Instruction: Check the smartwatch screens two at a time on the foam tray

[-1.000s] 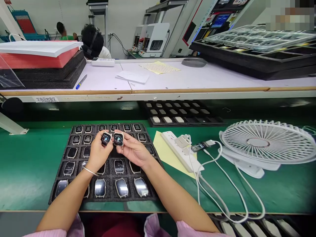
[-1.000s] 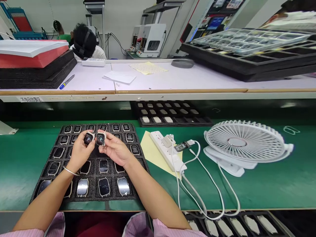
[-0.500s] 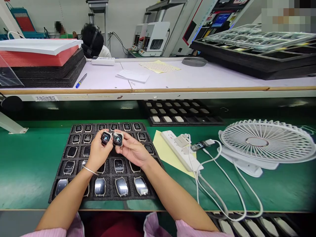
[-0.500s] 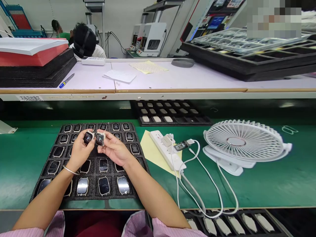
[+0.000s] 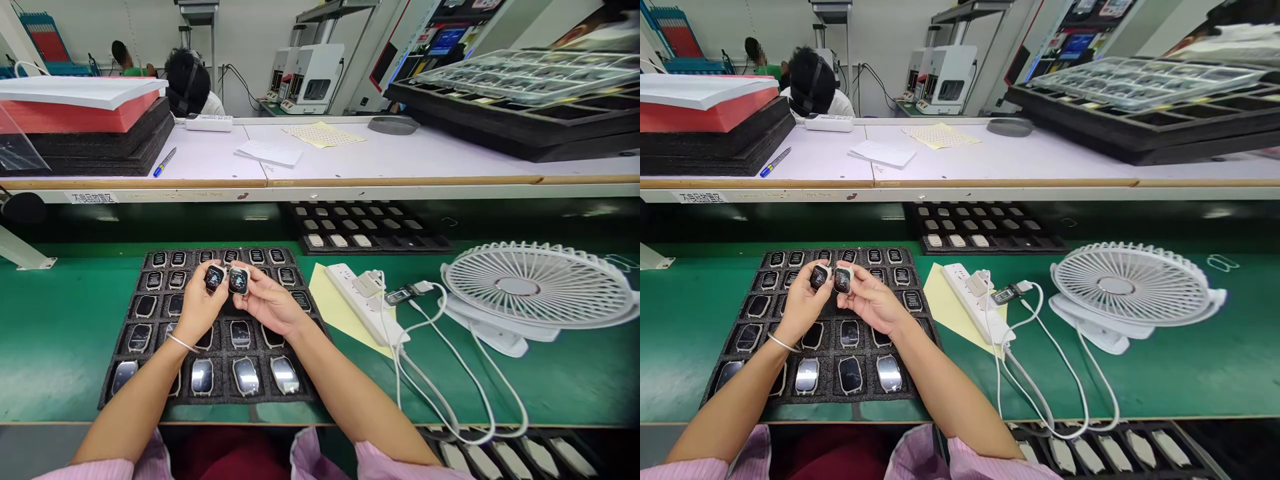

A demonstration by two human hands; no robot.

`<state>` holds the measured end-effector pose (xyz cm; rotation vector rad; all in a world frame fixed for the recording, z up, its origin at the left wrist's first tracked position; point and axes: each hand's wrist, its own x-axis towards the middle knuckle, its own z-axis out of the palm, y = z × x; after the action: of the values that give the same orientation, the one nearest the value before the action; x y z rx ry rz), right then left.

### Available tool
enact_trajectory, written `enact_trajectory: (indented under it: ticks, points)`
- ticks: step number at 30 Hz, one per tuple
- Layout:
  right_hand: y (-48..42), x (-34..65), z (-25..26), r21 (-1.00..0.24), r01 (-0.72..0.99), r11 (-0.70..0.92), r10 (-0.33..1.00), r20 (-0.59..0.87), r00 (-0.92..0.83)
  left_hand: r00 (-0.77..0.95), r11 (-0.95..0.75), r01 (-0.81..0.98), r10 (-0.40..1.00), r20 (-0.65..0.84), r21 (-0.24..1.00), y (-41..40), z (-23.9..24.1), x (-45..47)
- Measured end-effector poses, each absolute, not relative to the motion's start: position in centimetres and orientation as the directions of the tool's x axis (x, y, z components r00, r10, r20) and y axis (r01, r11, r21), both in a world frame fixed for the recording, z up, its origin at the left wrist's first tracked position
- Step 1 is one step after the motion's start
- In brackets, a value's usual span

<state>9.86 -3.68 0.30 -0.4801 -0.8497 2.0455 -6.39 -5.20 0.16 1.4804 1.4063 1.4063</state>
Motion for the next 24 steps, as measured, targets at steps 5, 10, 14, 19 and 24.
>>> enact_trajectory:
  ticks: [5,10,14,19,24]
  points:
    - [-3.68,9.90,0.21,-0.735,-0.548,-0.400,0.825,-0.027,-0.565,-0.152,-0.222,0.265,0.951,0.268,0.938,-5.20,0.10,-6.42]
    - [-3.69,9.85,0.23,-0.731,-0.551,-0.402,0.828,-0.033,-0.560,-0.148,-0.215,0.253,0.955,0.257,0.943,-5.15,0.07,-6.42]
    - [-3.65,9.86,0.26,-0.742,-0.542,-0.395,0.831,-0.036,-0.556,-0.154,-0.225,0.225,0.953,0.262,0.948,-5.02,0.01,-6.36]
    - [-3.66,9.87,0.24,-0.746,-0.541,-0.389,0.821,-0.014,-0.570,-0.155,-0.212,0.259,0.954,0.258,0.942,-5.12,0.21,-6.36]
    - [-3.67,9.86,0.27,-0.735,-0.549,-0.398,0.827,-0.029,-0.561,-0.153,-0.201,0.253,0.957,0.245,0.946,-5.23,0.41,-6.27]
